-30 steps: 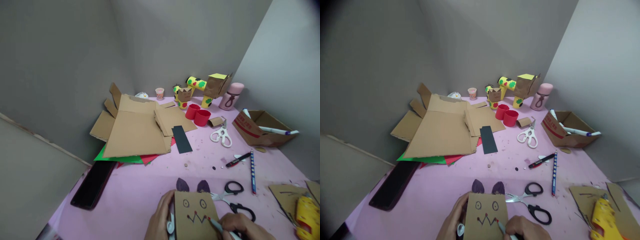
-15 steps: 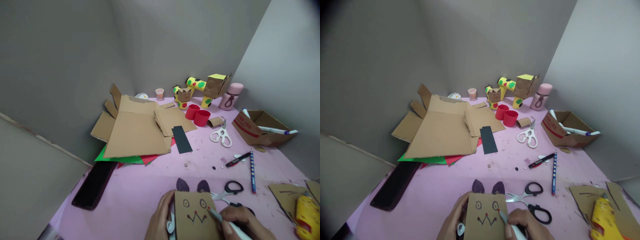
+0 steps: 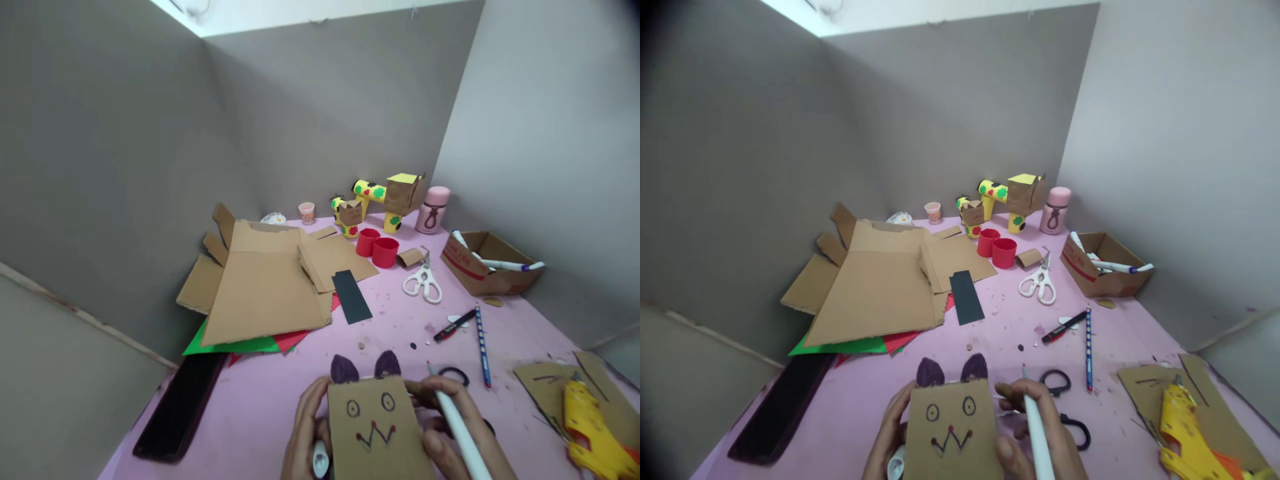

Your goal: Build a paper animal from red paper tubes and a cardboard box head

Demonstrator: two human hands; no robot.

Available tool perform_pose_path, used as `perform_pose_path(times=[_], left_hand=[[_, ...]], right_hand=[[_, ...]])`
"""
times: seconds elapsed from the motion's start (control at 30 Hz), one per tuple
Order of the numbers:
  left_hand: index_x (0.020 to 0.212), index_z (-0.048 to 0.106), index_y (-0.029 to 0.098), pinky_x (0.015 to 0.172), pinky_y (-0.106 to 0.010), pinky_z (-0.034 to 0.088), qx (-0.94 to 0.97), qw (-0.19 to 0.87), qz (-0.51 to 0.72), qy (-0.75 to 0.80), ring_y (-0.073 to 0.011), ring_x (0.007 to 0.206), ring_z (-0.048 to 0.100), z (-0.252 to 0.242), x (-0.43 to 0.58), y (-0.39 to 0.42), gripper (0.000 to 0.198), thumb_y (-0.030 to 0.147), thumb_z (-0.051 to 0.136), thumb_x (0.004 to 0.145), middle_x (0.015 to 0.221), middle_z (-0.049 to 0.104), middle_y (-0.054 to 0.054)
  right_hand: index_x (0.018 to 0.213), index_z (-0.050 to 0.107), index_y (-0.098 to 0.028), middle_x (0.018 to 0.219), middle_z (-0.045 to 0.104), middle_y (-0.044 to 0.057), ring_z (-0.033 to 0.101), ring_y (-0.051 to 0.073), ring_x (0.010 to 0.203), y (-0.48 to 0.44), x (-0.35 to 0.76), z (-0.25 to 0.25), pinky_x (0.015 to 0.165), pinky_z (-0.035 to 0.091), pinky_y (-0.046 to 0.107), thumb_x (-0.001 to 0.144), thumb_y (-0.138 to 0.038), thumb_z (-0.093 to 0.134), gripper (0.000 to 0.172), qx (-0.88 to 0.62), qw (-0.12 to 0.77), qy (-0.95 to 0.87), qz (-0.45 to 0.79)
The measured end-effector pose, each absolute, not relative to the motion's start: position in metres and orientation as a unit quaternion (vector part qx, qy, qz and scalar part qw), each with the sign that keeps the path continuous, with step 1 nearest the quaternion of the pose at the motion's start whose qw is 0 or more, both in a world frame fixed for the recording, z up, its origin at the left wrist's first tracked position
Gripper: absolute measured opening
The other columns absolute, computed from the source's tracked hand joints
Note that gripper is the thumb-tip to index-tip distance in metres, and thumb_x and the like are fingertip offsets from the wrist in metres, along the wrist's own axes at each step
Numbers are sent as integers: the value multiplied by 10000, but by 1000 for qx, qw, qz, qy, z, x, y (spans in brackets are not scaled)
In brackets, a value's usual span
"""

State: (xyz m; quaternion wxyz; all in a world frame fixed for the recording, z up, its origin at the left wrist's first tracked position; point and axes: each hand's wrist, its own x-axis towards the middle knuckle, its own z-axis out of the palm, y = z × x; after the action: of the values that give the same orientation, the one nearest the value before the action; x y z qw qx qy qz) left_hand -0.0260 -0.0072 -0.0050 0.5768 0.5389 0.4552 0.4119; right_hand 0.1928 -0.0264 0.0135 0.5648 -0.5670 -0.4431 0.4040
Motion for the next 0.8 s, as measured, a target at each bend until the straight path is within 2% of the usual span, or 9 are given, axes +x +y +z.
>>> perform_pose_path(times=[0.1,0.2,0.27,0.33,0.4,0.5,0.57,0.63,0.8], left_hand=[[1411,319,266,818,-452,490,600,539,423,413,-335,924,592,21,-16,12,1009,515,782,549,1357,442,-152],[1392,367,253,827,-433,478,653,492,430,383,-335,946,583,39,-3,31,949,487,777,570,1430,361,-148],[1397,361,240,820,-435,476,652,490,435,382,-344,953,589,42,6,41,922,500,750,603,1417,396,-159],[1421,303,227,823,-453,476,620,539,430,376,-369,992,589,37,12,50,983,533,748,600,1343,493,-183],[1434,253,219,844,-469,476,557,614,436,350,-396,1079,561,29,17,59,1058,575,755,574,1323,517,-199],[1369,387,204,963,-454,418,491,657,473,321,-386,1259,424,18,23,72,946,568,762,580,1402,438,-193],[1288,501,187,1017,-447,367,491,666,473,303,-371,1301,374,16,27,79,813,519,775,599,1380,470,-189],[1252,539,178,1022,-468,356,489,696,454,264,-381,1272,412,16,33,83,770,495,785,595,1333,520,-190],[1237,549,196,1002,-495,369,435,751,446,221,-399,1210,483,9,43,93,742,436,805,583,1353,506,-170]], right_hand=[[1023,517,-293,976,682,67,640,279,889,-14,188,32,713,501,341,689,-659,611,505,-493,592,-393,503],[1011,485,-309,943,674,30,641,275,878,0,186,44,699,498,352,708,-588,642,440,-443,606,-321,578],[1001,463,-316,923,664,2,639,253,873,10,186,45,697,488,336,722,-523,662,400,-421,624,-283,594],[996,456,-320,919,649,-14,628,234,885,18,188,42,719,477,322,734,-493,662,376,-412,643,-270,587],[987,458,-321,913,627,-27,619,215,875,25,191,40,727,467,305,730,-485,673,373,-417,659,-274,563],[966,466,-311,925,613,-28,611,201,851,32,194,43,719,461,287,702,-476,705,392,-425,679,-289,523],[961,470,-304,926,628,-19,616,206,838,35,195,46,707,463,288,678,-472,724,416,-424,688,-297,508],[972,465,-304,893,648,-12,628,214,802,38,196,46,688,467,301,661,-471,734,444,-415,694,-301,506],[982,447,-300,905,676,11,656,242,825,46,198,33,697,489,335,669,-493,728,462,-400,709,-296,500]])
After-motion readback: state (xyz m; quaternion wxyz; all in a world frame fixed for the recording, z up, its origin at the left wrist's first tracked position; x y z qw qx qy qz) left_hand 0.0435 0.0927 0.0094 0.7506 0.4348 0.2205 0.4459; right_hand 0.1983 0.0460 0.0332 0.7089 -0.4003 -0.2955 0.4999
